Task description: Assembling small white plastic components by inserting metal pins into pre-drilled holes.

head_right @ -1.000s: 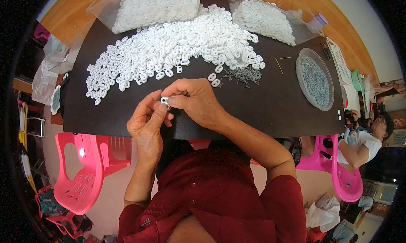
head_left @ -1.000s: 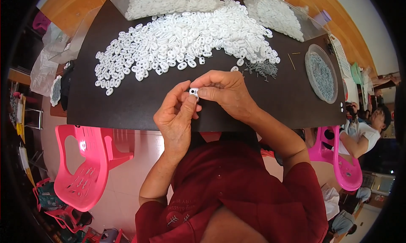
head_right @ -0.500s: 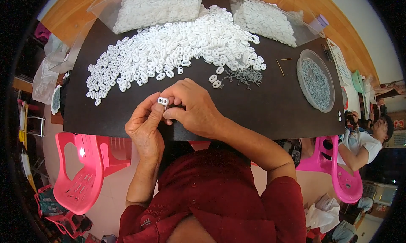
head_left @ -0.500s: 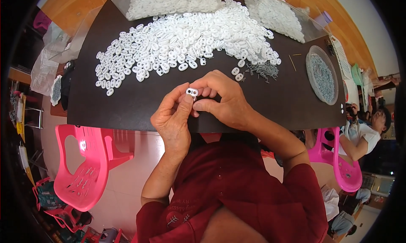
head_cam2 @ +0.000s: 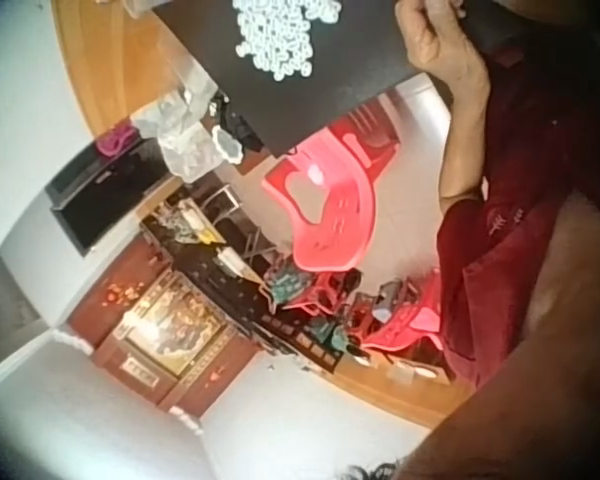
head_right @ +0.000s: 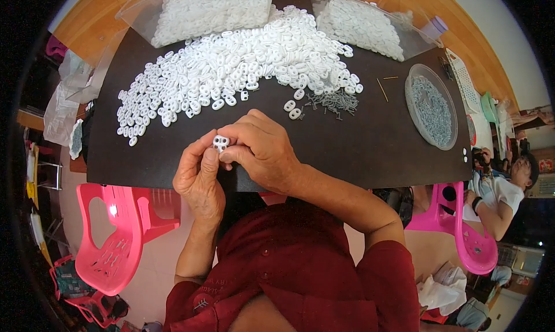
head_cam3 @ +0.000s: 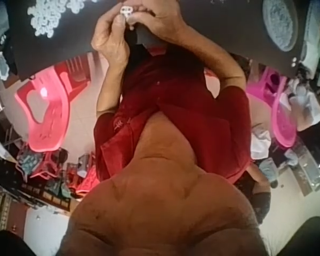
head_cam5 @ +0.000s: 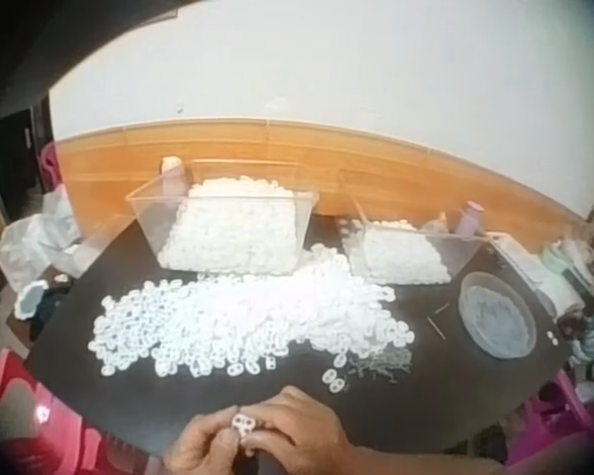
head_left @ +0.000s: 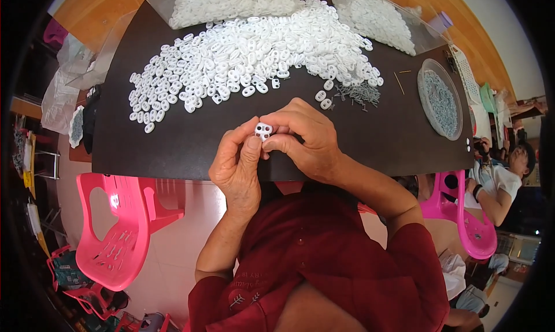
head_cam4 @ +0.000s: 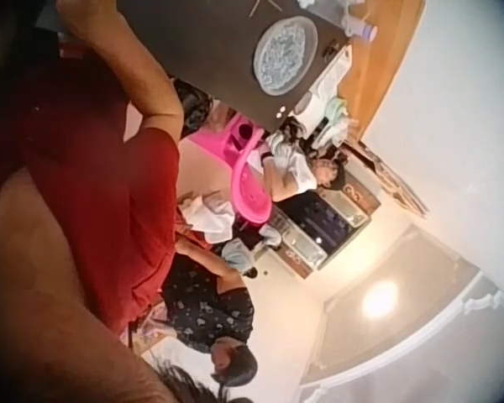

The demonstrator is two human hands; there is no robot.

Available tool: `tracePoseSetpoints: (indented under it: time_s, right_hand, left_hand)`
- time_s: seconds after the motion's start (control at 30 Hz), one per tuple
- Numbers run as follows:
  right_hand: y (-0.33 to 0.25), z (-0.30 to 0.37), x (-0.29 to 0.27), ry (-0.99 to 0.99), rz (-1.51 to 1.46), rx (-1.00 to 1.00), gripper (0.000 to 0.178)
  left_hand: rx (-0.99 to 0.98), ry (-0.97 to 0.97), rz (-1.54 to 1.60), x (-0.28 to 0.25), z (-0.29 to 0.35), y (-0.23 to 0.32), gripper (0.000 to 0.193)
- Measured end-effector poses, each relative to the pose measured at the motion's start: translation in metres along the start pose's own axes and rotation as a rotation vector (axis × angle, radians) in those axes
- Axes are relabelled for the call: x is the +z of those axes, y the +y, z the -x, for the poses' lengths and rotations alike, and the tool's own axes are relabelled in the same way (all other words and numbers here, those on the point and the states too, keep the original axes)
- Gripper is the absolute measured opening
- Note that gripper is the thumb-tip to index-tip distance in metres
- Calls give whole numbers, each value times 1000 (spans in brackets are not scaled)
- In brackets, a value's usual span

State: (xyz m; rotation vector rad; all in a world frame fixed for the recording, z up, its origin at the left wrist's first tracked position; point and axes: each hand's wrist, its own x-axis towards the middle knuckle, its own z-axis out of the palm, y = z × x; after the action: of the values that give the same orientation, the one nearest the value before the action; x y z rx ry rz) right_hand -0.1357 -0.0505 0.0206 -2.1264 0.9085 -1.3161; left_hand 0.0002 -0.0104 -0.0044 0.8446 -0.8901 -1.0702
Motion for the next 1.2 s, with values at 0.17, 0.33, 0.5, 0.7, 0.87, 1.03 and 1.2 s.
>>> tracePoseSetpoints:
  time_s: [0.17, 0.33, 0.5, 0.7, 0.87, 1.03, 1.2]
  right_hand:
    - [-3, 2, 4, 49, -18, -63, 28]
    - [-2, 4, 9, 79, -25, -93, 27]
    - [-7, 4, 10, 114, 24, -128, 27]
    - [-17, 9, 14, 148, 11, 14, 24]
    - [-19, 9, 13, 150, -10, -27, 28]
    - [-9, 12, 18, 224, 110, -173, 26]
    - [-15, 9, 26, 280, 140, -213, 27]
  left_hand:
    - [87, 3, 15, 0, 4, -4, 19]
    - [94, 23, 18, 1, 6, -5, 18]
    - [57, 32, 42, 5, 7, 0, 19]
    - [42, 38, 78, 9, 7, 10, 19]
    - [57, 21, 82, 12, 8, 14, 23]
    - [93, 34, -16, 13, 14, 10, 24]
    - [26, 109, 58, 15, 16, 11, 23]
